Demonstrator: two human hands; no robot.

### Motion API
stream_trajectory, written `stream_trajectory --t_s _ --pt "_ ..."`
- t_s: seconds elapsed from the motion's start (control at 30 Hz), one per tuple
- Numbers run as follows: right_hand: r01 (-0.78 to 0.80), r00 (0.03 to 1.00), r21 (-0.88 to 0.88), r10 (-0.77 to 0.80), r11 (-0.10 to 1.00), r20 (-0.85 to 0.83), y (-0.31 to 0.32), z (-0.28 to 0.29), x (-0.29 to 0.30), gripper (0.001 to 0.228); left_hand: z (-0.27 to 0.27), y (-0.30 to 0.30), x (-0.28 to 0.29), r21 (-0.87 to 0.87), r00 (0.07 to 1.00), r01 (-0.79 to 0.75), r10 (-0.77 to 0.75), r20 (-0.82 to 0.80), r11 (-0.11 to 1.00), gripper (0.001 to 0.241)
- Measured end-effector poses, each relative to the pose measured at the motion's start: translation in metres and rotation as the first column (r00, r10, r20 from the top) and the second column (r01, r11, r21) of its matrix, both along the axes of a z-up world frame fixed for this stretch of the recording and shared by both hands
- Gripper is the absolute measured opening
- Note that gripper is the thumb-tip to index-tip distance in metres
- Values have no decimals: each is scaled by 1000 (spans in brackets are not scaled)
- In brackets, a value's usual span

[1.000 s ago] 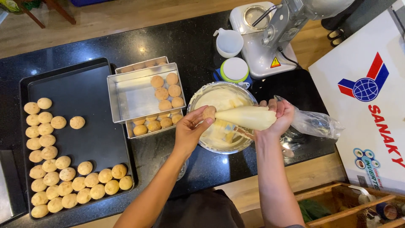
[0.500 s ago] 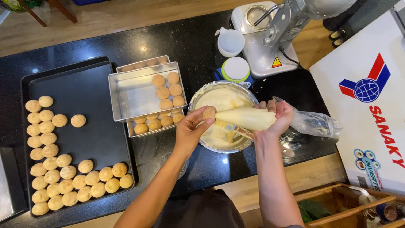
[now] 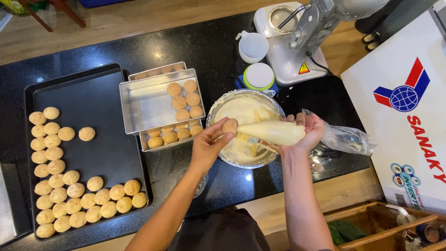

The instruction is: Filling small round pastries with cream using a piping bag and arranging them in trays.

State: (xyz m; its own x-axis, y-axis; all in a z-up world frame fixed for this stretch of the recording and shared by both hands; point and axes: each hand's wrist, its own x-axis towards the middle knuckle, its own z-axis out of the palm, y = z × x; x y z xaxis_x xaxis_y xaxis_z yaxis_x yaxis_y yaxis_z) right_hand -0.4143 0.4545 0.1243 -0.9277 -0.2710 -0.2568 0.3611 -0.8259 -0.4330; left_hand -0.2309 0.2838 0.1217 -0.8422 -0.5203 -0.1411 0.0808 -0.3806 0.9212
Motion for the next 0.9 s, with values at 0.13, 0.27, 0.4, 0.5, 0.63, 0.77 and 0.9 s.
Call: stream_trajectory --t_s 0.13,0.27,0.4,0.5,0.63,0.77,0.9 --pt "55 998 -2 -54 999 37 6 -16 -4 43 -4 -1 1 -9 1000 20 -20 -3 1000 54" --pt "99 994 -7 -99 995 39 11 -26 -5 43 -9 -2 -1 -52 996 29 -24 89 998 52" --pt "124 989 -1 -124 992 86 12 -18 1 46 -13 -4 -2 -117 989 34 -17 146 993 50" --pt "138 989 36 -139 990 50 19 -18 6 46 -13 -5 -4 -146 988 68 -46 150 987 52" --pt "176 984 91 -173 980 -42 34 6 18 43 -23 -10 -5 -168 987 155 -146 60 974 64" --pt "249 965 131 -235 960 -113 55 10 18 45 10 -1 -10 -397 959 271 -210 191 877 69" --pt "325 944 79 -320 942 -79 71 13 19 48 26 18 -18 -666 853 522 -323 410 533 82"
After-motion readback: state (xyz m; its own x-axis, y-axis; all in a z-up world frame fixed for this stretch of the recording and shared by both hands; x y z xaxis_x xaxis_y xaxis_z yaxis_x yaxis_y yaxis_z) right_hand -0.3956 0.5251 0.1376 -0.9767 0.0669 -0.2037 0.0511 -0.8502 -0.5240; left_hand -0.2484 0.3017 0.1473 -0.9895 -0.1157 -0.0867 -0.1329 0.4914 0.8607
